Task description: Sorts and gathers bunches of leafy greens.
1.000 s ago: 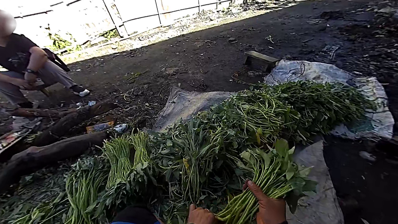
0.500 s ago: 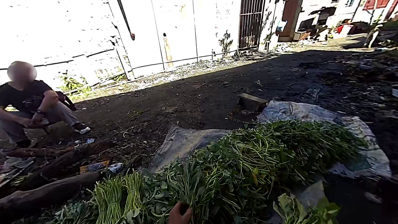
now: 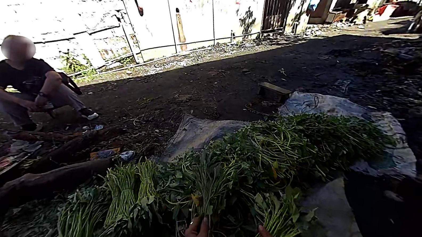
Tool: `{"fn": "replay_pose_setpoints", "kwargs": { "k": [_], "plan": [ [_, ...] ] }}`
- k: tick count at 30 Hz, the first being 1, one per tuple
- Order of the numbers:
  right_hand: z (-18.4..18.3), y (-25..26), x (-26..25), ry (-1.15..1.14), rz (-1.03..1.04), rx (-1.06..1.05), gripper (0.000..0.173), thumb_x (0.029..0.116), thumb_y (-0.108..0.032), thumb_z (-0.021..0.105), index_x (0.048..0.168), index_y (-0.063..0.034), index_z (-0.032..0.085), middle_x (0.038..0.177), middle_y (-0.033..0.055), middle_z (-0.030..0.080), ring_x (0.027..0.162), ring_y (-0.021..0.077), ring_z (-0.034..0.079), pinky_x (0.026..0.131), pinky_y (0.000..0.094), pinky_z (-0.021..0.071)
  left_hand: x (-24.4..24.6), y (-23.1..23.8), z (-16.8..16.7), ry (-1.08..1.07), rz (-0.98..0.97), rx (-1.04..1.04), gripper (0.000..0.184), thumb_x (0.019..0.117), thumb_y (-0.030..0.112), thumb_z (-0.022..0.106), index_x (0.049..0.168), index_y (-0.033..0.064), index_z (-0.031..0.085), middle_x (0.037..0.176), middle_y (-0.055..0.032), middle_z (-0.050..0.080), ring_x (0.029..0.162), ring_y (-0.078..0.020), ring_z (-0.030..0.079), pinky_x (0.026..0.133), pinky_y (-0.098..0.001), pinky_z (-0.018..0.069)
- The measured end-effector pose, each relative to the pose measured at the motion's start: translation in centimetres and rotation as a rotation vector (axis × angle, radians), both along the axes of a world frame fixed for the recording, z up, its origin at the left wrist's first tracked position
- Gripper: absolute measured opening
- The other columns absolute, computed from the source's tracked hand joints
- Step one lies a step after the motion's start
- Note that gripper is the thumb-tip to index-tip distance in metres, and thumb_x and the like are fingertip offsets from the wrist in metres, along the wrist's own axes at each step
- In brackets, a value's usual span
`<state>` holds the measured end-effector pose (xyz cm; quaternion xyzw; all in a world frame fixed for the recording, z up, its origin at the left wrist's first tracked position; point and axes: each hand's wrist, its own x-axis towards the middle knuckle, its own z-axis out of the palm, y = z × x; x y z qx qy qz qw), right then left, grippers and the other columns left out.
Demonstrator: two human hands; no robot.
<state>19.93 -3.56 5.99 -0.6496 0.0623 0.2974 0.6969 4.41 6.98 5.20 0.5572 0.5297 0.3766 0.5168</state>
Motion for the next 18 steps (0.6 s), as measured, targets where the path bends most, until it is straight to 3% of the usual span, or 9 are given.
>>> {"fn": "replay_pose_setpoints", "kwargs": {
  "k": [8,14,18],
  "plan": [
    [-0.1,-0.1,-0.7,-0.008,-0.026,0.058,0.053,0.0815,0.011,0.078,0.127,0.0094,0.051,0.088,0.0143,0.073,0.073,0.0179,0.073,0.072,0.0310,0.0631,0.7,-2.5,0.9,-0.037,-0.030,-0.024,0.022,0.0966,0.001,0.064,0.115,-0.0092,0.069,0.106,-0.0185,0.071,0.093,-0.0147,0.068,0.088,-0.0305,0.0555],
    [0.4,-0.2,-1.0,0.007,-0.091,0.177,0.041,0.0829,0.013,0.075,0.119,0.0102,0.057,0.085,0.0145,0.075,0.073,0.0193,0.074,0.073,0.0313,0.0632,1.2,-4.7,0.6,-0.018,-0.136,0.011,0.023,0.0941,0.000,0.066,0.114,-0.0096,0.069,0.105,-0.0184,0.071,0.093,-0.0130,0.069,0.088,-0.0283,0.0562],
    [1.3,-0.3,-0.6,0.007,-0.125,0.229,0.042,0.0841,0.012,0.074,0.122,0.0101,0.056,0.093,0.0152,0.075,0.082,0.0177,0.074,0.078,0.0302,0.0626,0.6,-5.6,-0.1,0.076,-0.369,0.181,0.022,0.0919,-0.002,0.066,0.112,-0.0083,0.073,0.108,-0.0213,0.070,0.097,-0.0201,0.070,0.091,-0.0332,0.0576]
  ]
}}
